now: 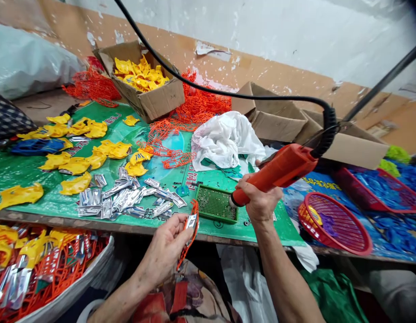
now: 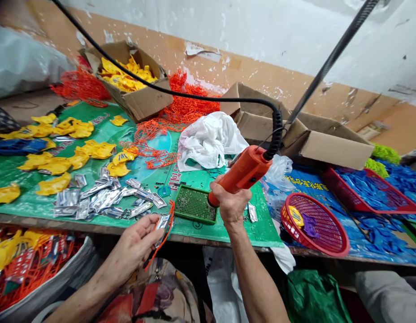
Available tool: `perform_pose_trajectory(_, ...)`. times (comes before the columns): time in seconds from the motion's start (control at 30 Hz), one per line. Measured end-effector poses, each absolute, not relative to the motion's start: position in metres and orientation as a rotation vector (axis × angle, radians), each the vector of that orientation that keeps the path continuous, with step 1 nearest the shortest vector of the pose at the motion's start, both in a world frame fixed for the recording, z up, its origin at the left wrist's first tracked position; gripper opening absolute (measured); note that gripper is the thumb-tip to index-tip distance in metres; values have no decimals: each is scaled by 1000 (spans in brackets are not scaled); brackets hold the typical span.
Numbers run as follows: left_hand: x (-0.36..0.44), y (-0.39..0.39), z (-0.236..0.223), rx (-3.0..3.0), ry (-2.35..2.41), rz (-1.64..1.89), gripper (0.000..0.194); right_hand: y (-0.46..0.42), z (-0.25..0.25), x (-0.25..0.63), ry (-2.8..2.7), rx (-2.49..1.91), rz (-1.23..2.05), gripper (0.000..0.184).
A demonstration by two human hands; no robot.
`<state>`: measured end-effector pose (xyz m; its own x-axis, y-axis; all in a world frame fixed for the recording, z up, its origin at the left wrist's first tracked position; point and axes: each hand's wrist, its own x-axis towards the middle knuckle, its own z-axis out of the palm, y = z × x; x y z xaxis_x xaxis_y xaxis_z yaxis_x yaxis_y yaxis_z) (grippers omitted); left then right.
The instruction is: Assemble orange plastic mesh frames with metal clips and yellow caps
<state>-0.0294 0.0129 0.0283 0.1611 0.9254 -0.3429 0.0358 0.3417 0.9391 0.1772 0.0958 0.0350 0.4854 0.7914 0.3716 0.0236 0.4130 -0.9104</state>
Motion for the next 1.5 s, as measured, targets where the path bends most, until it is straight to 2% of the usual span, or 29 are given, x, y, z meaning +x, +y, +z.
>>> perform_pose_trajectory(0.63, -36, 26, 19, 1172, 1296, 712, 16, 96, 35, 175, -950, -1055, 601, 18)
perform_pose_trajectory(1.0, -37, 32, 31, 1184, 1293, 580, 19, 96, 35, 176, -987, -1089, 584, 16)
perform_pose_trajectory(1.5, -54, 54, 31, 1509, 1238, 383, 26, 96, 44, 178, -959, -1084, 605, 15)
